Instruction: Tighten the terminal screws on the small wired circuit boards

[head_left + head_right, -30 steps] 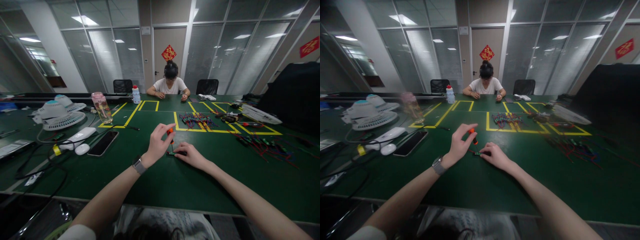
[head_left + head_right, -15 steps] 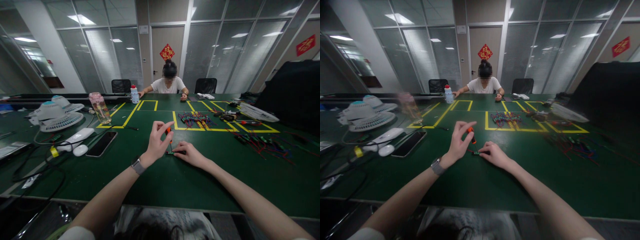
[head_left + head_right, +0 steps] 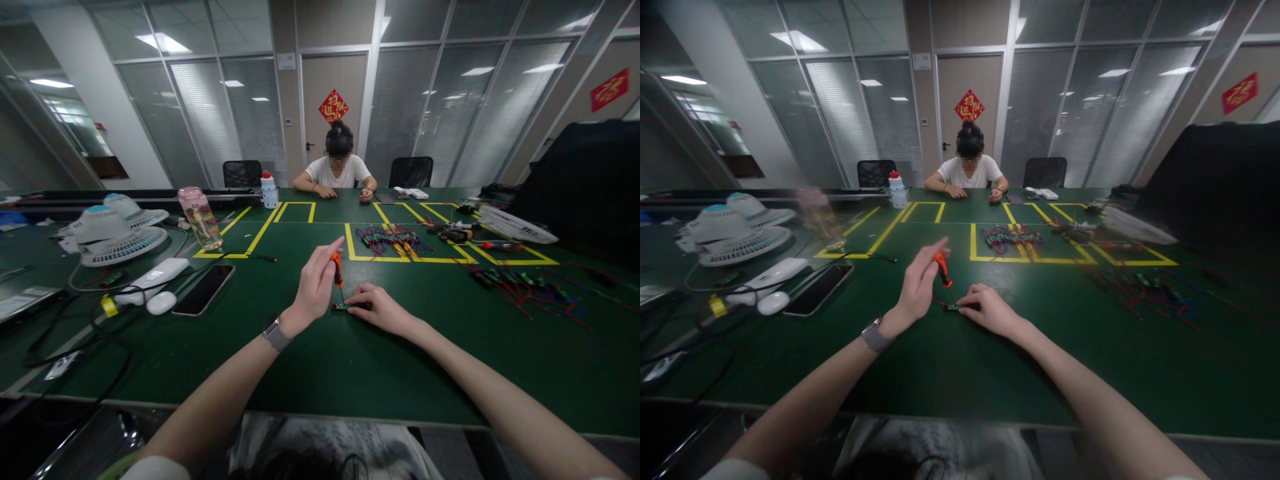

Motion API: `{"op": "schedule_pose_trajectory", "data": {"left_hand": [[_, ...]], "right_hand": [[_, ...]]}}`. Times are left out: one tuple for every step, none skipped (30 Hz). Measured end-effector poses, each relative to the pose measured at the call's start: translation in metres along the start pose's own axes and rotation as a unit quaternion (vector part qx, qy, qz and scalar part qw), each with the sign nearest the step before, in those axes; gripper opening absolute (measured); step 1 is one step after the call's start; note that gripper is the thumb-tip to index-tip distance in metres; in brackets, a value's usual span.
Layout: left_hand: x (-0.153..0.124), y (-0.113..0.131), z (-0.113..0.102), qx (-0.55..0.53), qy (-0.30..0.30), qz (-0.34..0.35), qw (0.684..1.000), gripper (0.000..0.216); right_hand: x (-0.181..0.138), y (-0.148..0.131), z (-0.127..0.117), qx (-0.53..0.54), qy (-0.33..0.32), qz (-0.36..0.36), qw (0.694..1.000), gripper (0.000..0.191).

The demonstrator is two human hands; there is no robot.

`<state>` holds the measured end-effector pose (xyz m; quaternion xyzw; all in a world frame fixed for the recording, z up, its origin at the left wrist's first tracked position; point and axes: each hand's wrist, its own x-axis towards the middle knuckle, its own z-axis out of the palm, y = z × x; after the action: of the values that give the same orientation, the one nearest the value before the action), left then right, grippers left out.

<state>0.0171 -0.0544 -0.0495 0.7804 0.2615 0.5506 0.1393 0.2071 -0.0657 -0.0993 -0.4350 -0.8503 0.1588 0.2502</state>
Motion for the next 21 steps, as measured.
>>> {"op": "schedule_pose_trajectory", "data": {"left_hand": [[0.0003,-0.0005,0.0003,-0.013,-0.003,-0.008,1.000,0.039],[0.0007,-0.0008,0.0005,-0.015,-0.001,-0.014,1.000,0.038],[0.0012,-0.0010,0.0004,-0.007,0.005,-0.018,1.000,0.036],[0.0018,-0.0010,0.0001,0.008,0.013,-0.018,1.000,0.033],[0.0023,-0.0009,-0.0004,0.024,0.023,-0.016,0.999,0.029],[0.0027,-0.0007,-0.0010,0.040,0.032,-0.014,0.999,0.025],[0.0029,-0.0004,-0.0015,0.052,0.038,-0.013,0.998,0.022],[0.0030,-0.0001,-0.0018,0.058,0.041,-0.013,0.997,0.022],[0.0030,0.0000,-0.0018,0.057,0.041,-0.015,0.997,0.023],[0.0028,0.0001,-0.0016,0.049,0.039,-0.018,0.998,0.026],[0.0026,0.0001,-0.0012,0.035,0.033,-0.022,0.999,0.030],[0.0024,0.0001,-0.0007,0.017,0.026,-0.026,0.999,0.034],[0.0024,0.0000,-0.0002,0.000,0.020,-0.029,0.999,0.036],[0.0024,0.0001,0.0001,-0.010,0.017,-0.031,0.999,0.037],[0.0025,0.0003,0.0003,-0.011,0.016,-0.032,0.999,0.035],[0.0027,0.0006,0.0002,-0.003,0.019,-0.029,0.999,0.032],[0.0029,0.0010,-0.0001,0.011,0.024,-0.025,0.999,0.028],[0.0030,0.0015,-0.0005,0.027,0.030,-0.021,0.999,0.023],[0.0030,0.0020,-0.0009,0.040,0.035,-0.017,0.998,0.020],[0.0029,0.0025,-0.0010,0.048,0.037,-0.016,0.998,0.018],[0.0026,0.0030,-0.0010,0.050,0.034,-0.016,0.998,0.019]], "right_hand": [[0.0000,0.0004,0.0001,0.001,-0.001,-0.001,1.000,0.019],[0.0000,0.0007,0.0002,0.001,-0.001,-0.001,1.000,0.019],[0.0000,0.0010,0.0003,0.002,-0.002,-0.002,1.000,0.019],[0.0000,0.0012,0.0004,0.001,-0.002,-0.001,1.000,0.019],[0.0001,0.0013,0.0006,0.000,-0.003,0.000,1.000,0.019],[0.0001,0.0014,0.0006,-0.001,-0.004,0.001,1.000,0.019],[0.0002,0.0014,0.0007,-0.001,-0.004,0.002,1.000,0.019],[0.0002,0.0014,0.0007,-0.001,-0.005,0.004,1.000,0.019],[0.0003,0.0015,0.0007,0.000,-0.006,0.005,1.000,0.019],[0.0003,0.0016,0.0007,0.001,-0.007,0.004,1.000,0.019],[0.0004,0.0017,0.0007,0.002,-0.008,0.004,1.000,0.019],[0.0003,0.0019,0.0006,0.002,-0.008,0.004,1.000,0.020],[0.0003,0.0021,0.0006,0.002,-0.008,0.003,1.000,0.020],[0.0002,0.0023,0.0006,0.002,-0.008,0.002,1.000,0.020],[0.0001,0.0024,0.0006,0.002,-0.007,0.002,1.000,0.020],[0.0000,0.0026,0.0007,0.001,-0.006,0.001,1.000,0.019],[-0.0002,0.0027,0.0008,0.000,-0.006,0.000,1.000,0.019],[-0.0002,0.0028,0.0009,-0.001,-0.005,-0.002,1.000,0.019],[-0.0003,0.0029,0.0010,-0.002,-0.005,-0.002,1.000,0.019],[-0.0003,0.0030,0.0011,-0.003,-0.004,-0.002,1.000,0.019],[-0.0003,0.0031,0.0013,-0.003,-0.004,-0.003,1.000,0.019]]}}
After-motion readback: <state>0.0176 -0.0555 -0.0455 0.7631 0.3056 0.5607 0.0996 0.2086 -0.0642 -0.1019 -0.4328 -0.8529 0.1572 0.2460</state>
